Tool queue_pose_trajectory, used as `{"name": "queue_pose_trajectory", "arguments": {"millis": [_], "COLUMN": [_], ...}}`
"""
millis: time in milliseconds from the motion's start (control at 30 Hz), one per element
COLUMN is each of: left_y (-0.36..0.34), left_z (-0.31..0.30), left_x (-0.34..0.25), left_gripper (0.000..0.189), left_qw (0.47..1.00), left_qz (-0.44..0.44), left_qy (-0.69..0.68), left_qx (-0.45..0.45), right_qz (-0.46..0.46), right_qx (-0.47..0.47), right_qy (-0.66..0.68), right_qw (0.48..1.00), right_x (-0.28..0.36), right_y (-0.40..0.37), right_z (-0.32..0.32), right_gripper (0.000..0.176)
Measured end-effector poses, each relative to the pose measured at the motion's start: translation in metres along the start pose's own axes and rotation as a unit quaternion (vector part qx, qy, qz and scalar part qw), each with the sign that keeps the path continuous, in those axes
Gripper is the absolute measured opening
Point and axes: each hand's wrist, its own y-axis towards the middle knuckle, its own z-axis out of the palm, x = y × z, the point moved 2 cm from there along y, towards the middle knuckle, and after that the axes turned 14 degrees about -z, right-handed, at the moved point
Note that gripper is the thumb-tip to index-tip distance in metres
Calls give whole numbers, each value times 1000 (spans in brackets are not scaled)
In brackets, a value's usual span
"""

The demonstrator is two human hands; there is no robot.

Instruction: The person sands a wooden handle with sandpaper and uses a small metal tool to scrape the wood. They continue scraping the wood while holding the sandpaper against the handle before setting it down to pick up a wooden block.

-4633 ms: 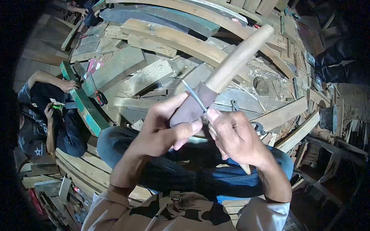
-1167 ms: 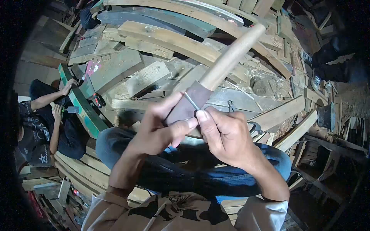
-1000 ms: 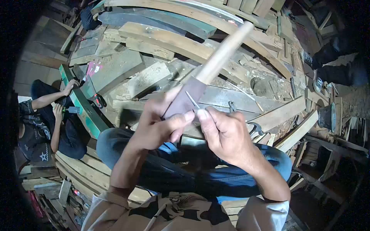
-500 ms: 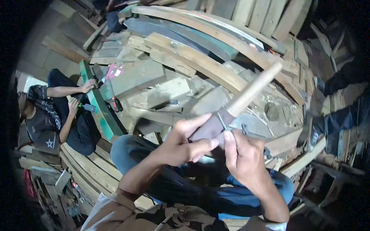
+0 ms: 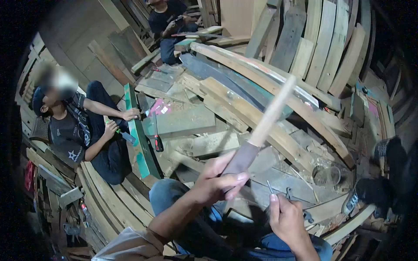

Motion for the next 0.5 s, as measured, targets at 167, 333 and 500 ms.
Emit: {"name": "queue_pose_trajectory", "arguments": {"millis": [167,333,500], "left_y": [0,13,15], "left_z": [-3,4,22], "left_x": [-8,8,5], "left_gripper": [24,31,32], "left_qw": [995,998,994], "left_qz": [79,63,105], "left_qy": [-41,2,-14], "left_qx": [-42,-2,25], "right_qz": [19,-87,-97], "right_qx": [-5,44,82], "right_qy": [61,23,83], "right_qw": [998,995,988], "right_x": [9,12,20], "right_y": [5,16,26], "right_z": [-18,-13,-9], "right_gripper": [27,23,23]}}
